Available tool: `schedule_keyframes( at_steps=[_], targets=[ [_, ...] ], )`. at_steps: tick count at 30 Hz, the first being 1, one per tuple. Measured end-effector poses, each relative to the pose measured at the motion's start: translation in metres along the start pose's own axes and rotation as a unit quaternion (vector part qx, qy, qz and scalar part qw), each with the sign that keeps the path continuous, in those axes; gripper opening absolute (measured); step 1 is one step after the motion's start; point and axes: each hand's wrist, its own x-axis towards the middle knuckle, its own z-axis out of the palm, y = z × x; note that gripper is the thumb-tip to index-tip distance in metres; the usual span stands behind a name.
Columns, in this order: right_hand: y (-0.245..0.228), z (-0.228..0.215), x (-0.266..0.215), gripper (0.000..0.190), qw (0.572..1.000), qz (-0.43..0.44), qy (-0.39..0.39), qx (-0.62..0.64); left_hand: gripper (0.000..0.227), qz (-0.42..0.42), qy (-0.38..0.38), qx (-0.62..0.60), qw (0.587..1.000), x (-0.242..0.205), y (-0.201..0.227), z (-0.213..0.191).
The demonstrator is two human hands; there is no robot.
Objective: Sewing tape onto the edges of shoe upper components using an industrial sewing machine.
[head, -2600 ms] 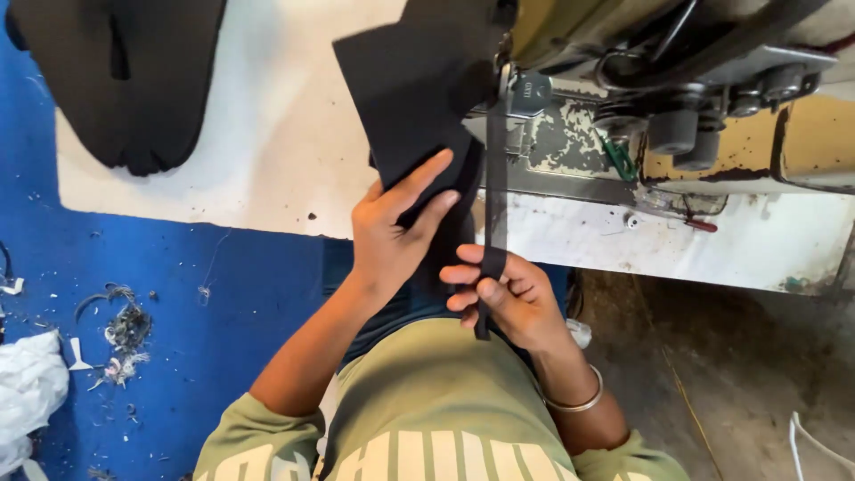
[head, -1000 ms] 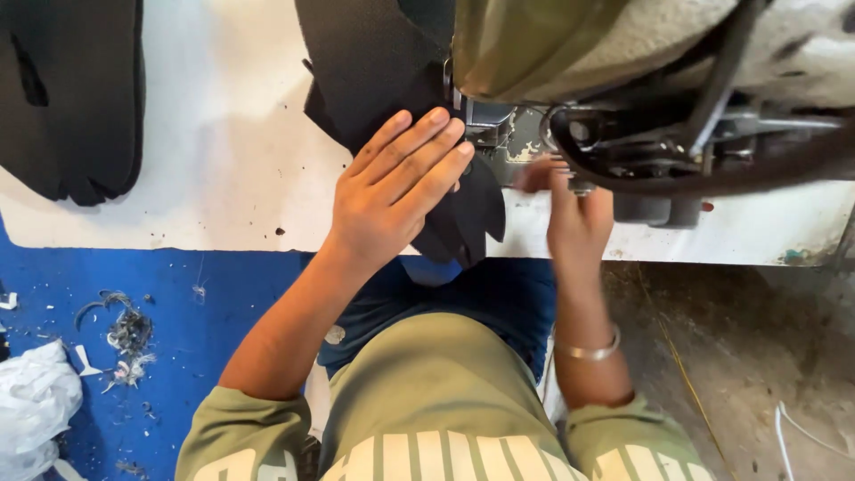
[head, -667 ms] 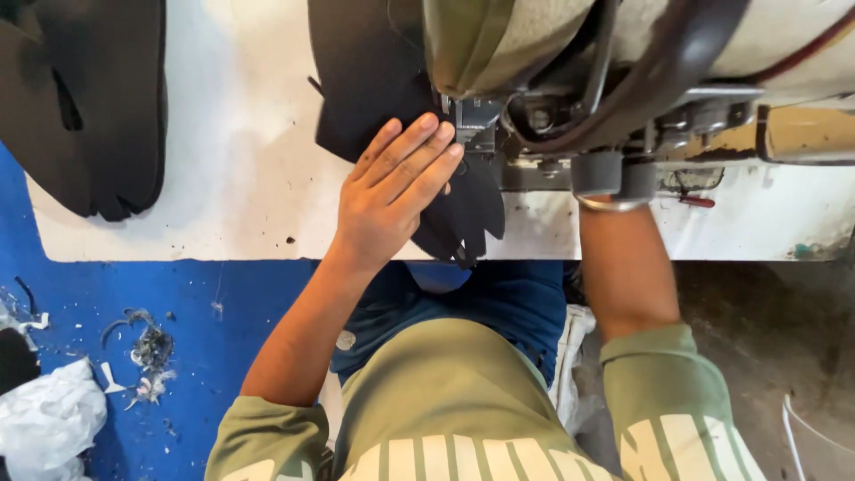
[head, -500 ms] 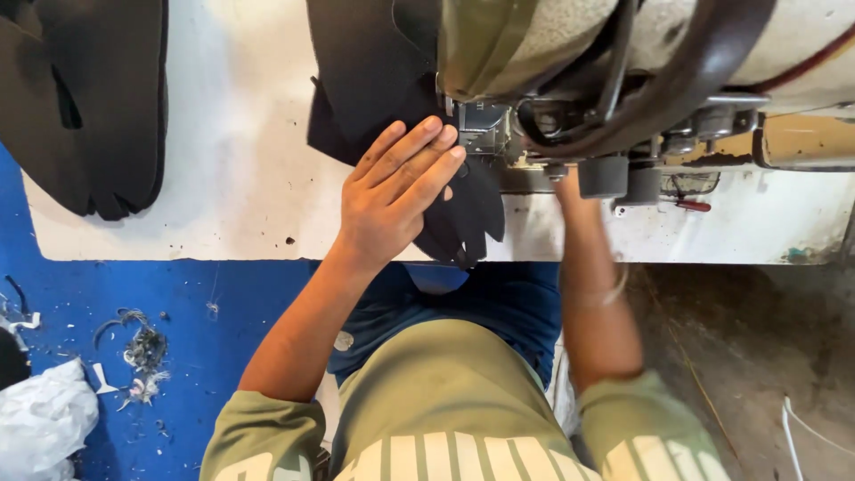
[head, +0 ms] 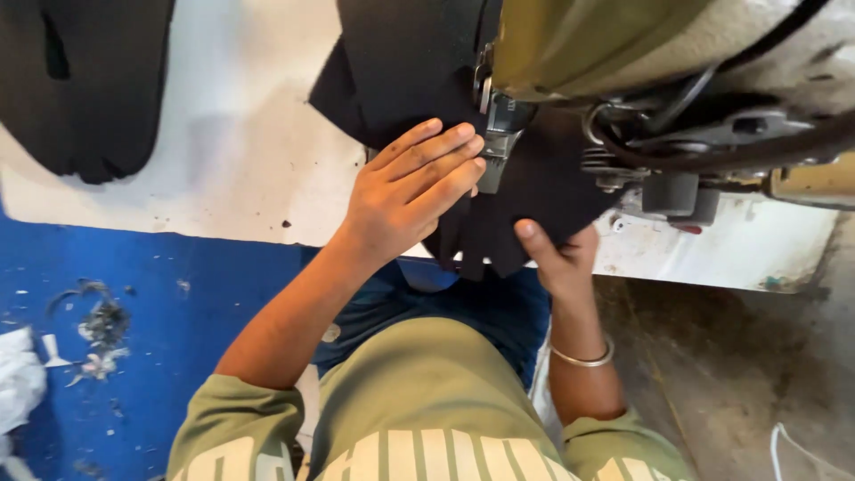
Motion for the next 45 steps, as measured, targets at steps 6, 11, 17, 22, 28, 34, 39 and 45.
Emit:
schedule_keyframes(
  at_steps=[6,11,17,22,28,34,39,45],
  targets=[
    [0.009,0.011,0.007,0.046,0.996,0.058,0.007,0.073,0.018,0.013,-0.008,0.02,1.0,0.004,-0.004,0.0],
    [0.009,0.014,0.018,0.044,0.995,0.046,0.019,0.089,0.017,0.011,-0.018,0.022,1.0,0.011,-0.003,0.0],
    [0.028,0.002,0.022,0.046,0.984,0.08,0.029,0.155,0.018,-0.003,-0.027,0.032,0.999,0.017,0.001,0.004],
    [0.013,0.005,0.032,0.048,0.992,0.079,0.018,0.094,0.016,-0.009,-0.03,0.039,0.999,0.021,0.003,0.001],
    [0.005,0.015,0.04,0.043,1.0,-0.004,0.017,0.004,0.015,-0.018,-0.024,0.053,0.998,0.022,0.009,0.003],
    [0.0,0.022,0.041,0.036,0.999,0.017,0.028,0.015,0.017,-0.036,-0.016,0.079,0.996,0.023,0.019,0.005],
    [0.007,0.031,0.039,0.038,1.0,-0.011,0.008,0.024,0.018,-0.056,-0.016,0.091,0.994,0.026,0.026,0.004],
    [0.068,0.045,0.019,0.047,0.998,-0.024,0.049,0.043,0.017,-0.078,-0.001,0.063,0.995,0.029,0.03,0.007]
  ],
)
